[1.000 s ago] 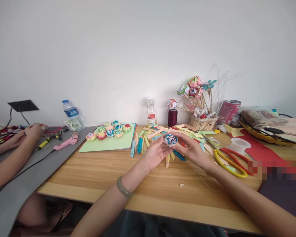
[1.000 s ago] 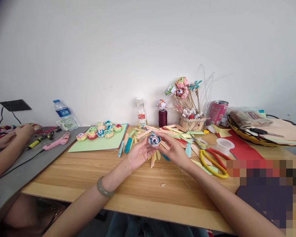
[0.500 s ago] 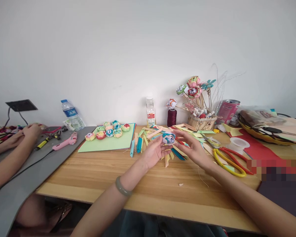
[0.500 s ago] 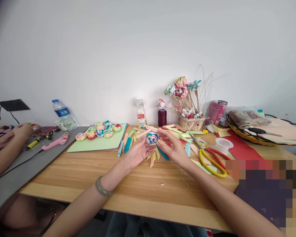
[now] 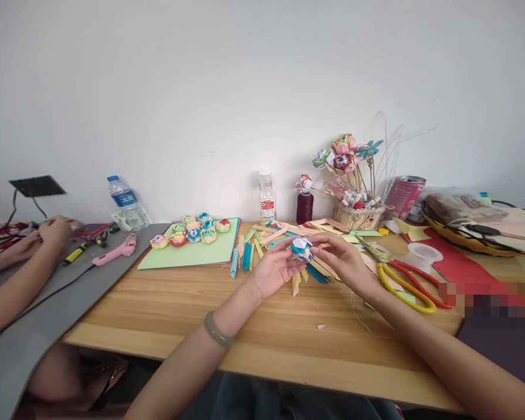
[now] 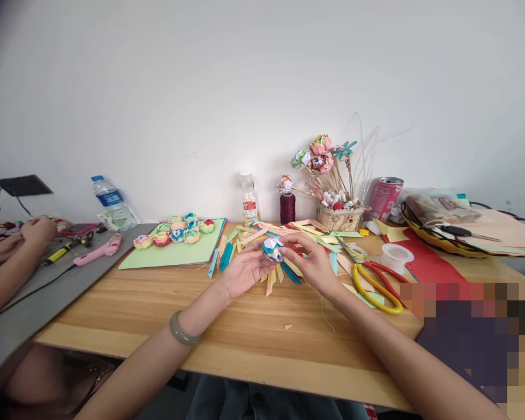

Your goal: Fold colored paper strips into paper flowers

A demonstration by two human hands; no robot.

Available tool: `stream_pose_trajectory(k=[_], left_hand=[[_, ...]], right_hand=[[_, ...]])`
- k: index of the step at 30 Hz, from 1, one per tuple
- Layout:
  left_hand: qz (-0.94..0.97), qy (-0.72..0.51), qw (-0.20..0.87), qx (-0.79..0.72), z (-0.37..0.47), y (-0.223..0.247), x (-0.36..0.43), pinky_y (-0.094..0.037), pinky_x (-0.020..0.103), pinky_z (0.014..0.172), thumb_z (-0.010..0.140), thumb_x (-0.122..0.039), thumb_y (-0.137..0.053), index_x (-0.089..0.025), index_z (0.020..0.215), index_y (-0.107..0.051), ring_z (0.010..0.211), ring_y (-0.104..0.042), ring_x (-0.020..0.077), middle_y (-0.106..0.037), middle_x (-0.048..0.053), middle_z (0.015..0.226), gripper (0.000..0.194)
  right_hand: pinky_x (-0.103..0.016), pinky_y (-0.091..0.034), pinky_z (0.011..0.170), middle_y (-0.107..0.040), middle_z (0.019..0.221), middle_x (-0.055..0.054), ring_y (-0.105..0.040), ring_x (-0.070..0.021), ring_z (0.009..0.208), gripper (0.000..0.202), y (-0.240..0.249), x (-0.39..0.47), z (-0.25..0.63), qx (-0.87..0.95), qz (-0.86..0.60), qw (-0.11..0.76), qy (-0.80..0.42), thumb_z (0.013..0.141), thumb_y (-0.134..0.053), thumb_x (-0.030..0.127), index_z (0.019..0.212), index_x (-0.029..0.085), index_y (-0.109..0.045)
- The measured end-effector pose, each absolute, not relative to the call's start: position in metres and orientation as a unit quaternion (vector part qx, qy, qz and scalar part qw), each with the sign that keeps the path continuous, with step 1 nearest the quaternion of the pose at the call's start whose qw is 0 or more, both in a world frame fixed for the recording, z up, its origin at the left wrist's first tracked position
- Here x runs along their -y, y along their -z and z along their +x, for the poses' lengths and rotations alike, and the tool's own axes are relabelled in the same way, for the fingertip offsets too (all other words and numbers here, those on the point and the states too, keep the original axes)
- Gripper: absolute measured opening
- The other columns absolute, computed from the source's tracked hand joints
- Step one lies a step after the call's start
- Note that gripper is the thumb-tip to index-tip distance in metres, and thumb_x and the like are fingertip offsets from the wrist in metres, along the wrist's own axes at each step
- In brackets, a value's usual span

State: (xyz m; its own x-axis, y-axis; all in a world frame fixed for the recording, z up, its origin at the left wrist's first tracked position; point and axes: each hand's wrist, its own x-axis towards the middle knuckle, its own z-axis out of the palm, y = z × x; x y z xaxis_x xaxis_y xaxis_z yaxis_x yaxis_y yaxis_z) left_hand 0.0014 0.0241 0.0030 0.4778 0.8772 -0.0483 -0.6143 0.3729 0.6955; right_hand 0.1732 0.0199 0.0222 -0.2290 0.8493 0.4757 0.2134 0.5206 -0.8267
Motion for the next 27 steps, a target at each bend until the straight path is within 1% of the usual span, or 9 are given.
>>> stream_pose_trajectory(k=[4, 7, 11, 14, 16, 18, 20, 23, 27], left_hand=[[0.353, -0.414, 0.810, -0.218, -0.001, -0.003, -0.023, -0.050, 0.023, 0.056, 0.071, -0.008, -0.053, -0.019, 0.103, -0.056, 0.073, -0.067, 0.0184, -0.067, 0.004, 0.085, 0.033], [0.395, -0.403, 0.789, -0.243, -0.002, -0.001, -0.023, -0.051, 0.024, 0.058, 0.067, -0.005, -0.054, -0.018, 0.103, -0.055, 0.072, -0.068, 0.0184, -0.067, 0.004, 0.085, 0.039], [0.399, -0.408, 0.780, -0.258, -0.002, 0.000, -0.025, -0.051, 0.025, 0.062, 0.059, -0.002, -0.052, -0.018, 0.102, -0.055, 0.073, -0.067, 0.0181, -0.067, 0.003, 0.086, 0.046], [0.378, -0.405, 0.792, -0.256, -0.002, -0.002, -0.025, -0.052, 0.027, 0.058, 0.066, -0.014, -0.054, -0.018, 0.101, -0.056, 0.074, -0.066, 0.0189, -0.065, 0.004, 0.086, 0.035], [0.384, -0.414, 0.778, -0.276, -0.002, -0.005, -0.023, -0.052, 0.025, 0.053, 0.071, -0.025, -0.057, -0.018, 0.098, -0.057, 0.069, -0.065, 0.0164, -0.064, 0.004, 0.084, 0.028], [0.398, -0.432, 0.751, -0.303, 0.000, -0.007, -0.021, -0.051, 0.021, 0.049, 0.071, -0.028, -0.062, -0.017, 0.094, -0.058, 0.063, -0.062, 0.0123, -0.061, 0.002, 0.079, 0.026], [0.406, -0.449, 0.729, -0.321, 0.001, -0.009, -0.018, -0.050, 0.020, 0.048, 0.068, -0.026, -0.066, -0.016, 0.090, -0.058, 0.061, -0.059, 0.0096, -0.059, 0.001, 0.078, 0.026], [0.404, -0.480, 0.707, -0.326, 0.003, -0.011, -0.015, -0.051, 0.018, 0.050, 0.065, -0.023, -0.069, -0.017, 0.089, -0.058, 0.066, -0.058, 0.0087, -0.058, 0.002, 0.086, 0.028], [0.423, -0.526, 0.662, -0.326, 0.004, -0.013, -0.014, -0.051, 0.018, 0.051, 0.063, -0.020, -0.070, -0.021, 0.096, -0.058, 0.075, -0.058, 0.0096, -0.056, 0.002, 0.102, 0.035]], right_hand=[[-0.035, -0.044, 0.081, -0.062, 0.099, -0.007, -0.056, -0.0214, 0.093, 0.025, -0.025, -0.018, 0.174, 0.714, -0.391, 0.476, -0.333, 0.078, -0.054, 0.040, 0.089, 0.019, -0.062], [-0.034, -0.045, 0.078, -0.062, 0.097, -0.007, -0.056, -0.0209, 0.090, 0.025, -0.027, -0.016, 0.172, 0.724, -0.397, 0.451, -0.340, 0.078, -0.053, 0.040, 0.086, 0.019, -0.061], [-0.033, -0.045, 0.078, -0.062, 0.095, -0.006, -0.057, -0.0204, 0.090, 0.020, -0.026, -0.016, 0.172, 0.750, -0.390, 0.439, -0.305, 0.078, -0.054, 0.037, 0.085, 0.019, -0.062], [-0.034, -0.044, 0.079, -0.062, 0.092, -0.006, -0.057, -0.0202, 0.089, 0.016, -0.023, -0.018, 0.172, 0.768, -0.379, 0.443, -0.265, 0.079, -0.053, 0.033, 0.083, 0.019, -0.062], [-0.034, -0.044, 0.080, -0.063, 0.091, -0.006, -0.057, -0.0200, 0.089, 0.013, -0.021, -0.018, 0.172, 0.786, -0.366, 0.441, -0.235, 0.080, -0.053, 0.030, 0.082, 0.020, -0.061], [-0.034, -0.043, 0.081, -0.062, 0.091, -0.005, -0.057, -0.0194, 0.089, 0.011, -0.019, -0.018, 0.172, 0.800, -0.350, 0.438, -0.214, 0.080, -0.053, 0.028, 0.083, 0.021, -0.061], [-0.034, -0.043, 0.082, -0.061, 0.091, -0.005, -0.056, -0.0189, 0.089, 0.010, -0.017, -0.018, 0.172, 0.800, -0.348, 0.445, -0.202, 0.081, -0.053, 0.027, 0.083, 0.021, -0.060], [-0.032, -0.045, 0.074, -0.059, 0.087, -0.005, -0.055, -0.0184, 0.084, 0.012, -0.016, -0.018, 0.171, 0.771, -0.379, 0.469, -0.206, 0.079, -0.056, 0.032, 0.080, 0.020, -0.058], [-0.027, -0.042, 0.056, -0.056, 0.073, -0.002, -0.051, -0.0150, 0.064, 0.023, -0.019, -0.018, 0.168, 0.730, -0.429, 0.458, -0.271, 0.075, -0.057, 0.041, 0.069, 0.019, -0.057]])
